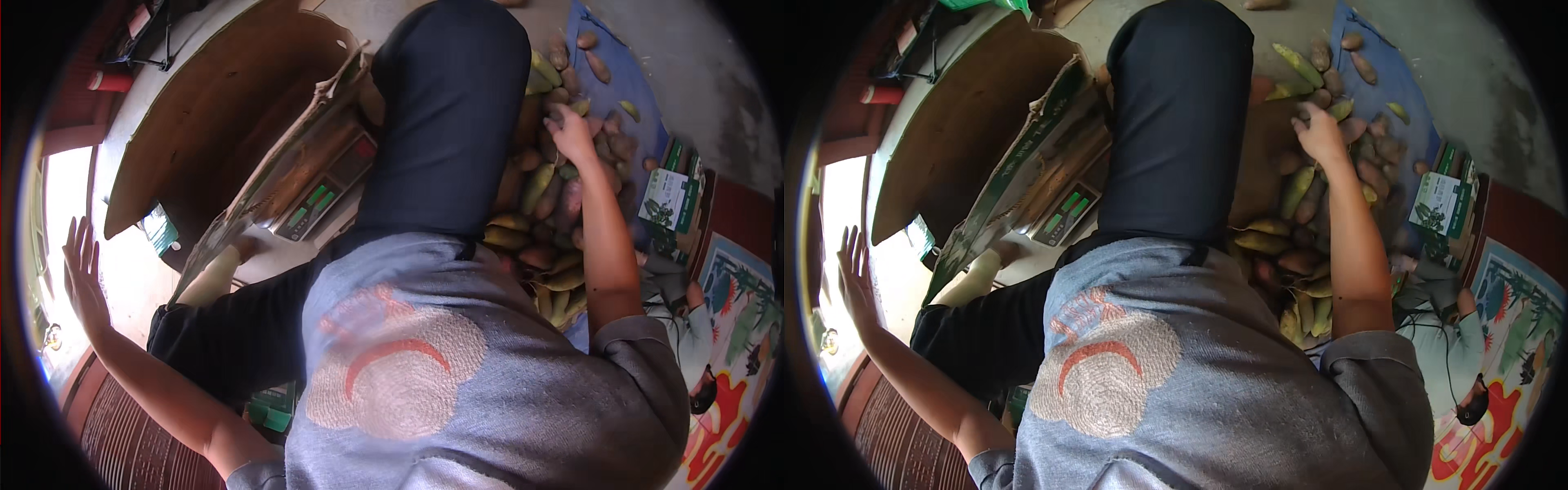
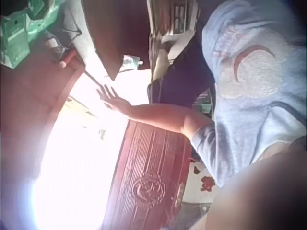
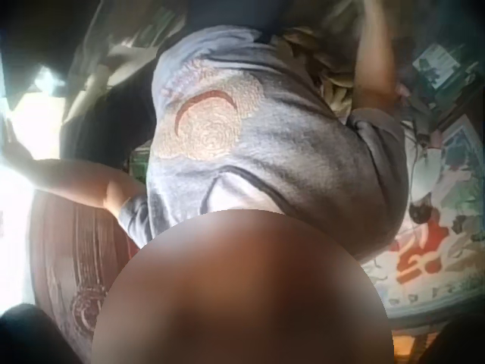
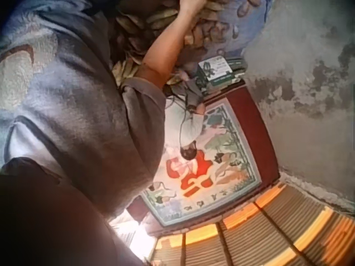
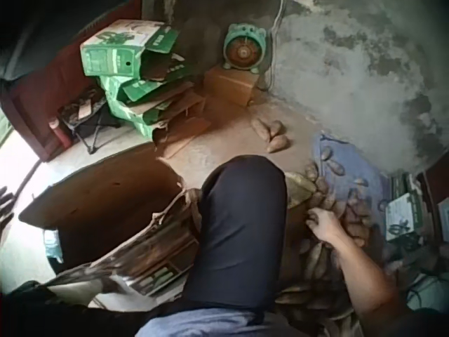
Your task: The recorder is sorting sweet potatoes from a pile on the floor and placing them into cardboard boxes on a scale.
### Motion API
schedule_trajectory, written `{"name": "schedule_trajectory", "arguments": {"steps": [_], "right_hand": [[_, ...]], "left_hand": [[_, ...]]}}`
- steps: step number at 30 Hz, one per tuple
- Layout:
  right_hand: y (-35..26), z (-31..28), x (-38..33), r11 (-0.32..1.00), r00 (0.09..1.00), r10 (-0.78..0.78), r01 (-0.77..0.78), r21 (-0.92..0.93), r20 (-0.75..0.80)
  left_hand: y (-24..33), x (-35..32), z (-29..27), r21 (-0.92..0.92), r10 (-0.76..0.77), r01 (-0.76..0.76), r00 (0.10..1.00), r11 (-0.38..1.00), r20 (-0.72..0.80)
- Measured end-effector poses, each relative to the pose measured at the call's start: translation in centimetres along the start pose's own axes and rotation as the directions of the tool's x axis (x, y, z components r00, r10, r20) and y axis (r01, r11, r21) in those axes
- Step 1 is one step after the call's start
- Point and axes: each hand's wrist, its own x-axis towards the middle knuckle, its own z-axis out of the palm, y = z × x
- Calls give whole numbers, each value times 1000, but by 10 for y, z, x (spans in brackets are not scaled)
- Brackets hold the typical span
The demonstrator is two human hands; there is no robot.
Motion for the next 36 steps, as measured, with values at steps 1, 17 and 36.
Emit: {"name": "schedule_trajectory", "arguments": {"steps": [1,17,36], "right_hand": [[24,29,-8,994,989,78,-87,68,125],[77,253,-164,953,658,229,0,-304,717],[171,301,-169,937,754,167,79,-340,636]], "left_hand": [[5,-4,-1,-90,-45,41,998,995,-47],[8,-43,5,-256,-257,197,939,946,-228],[12,-19,8,-310,-206,139,959,941,-196]]}}
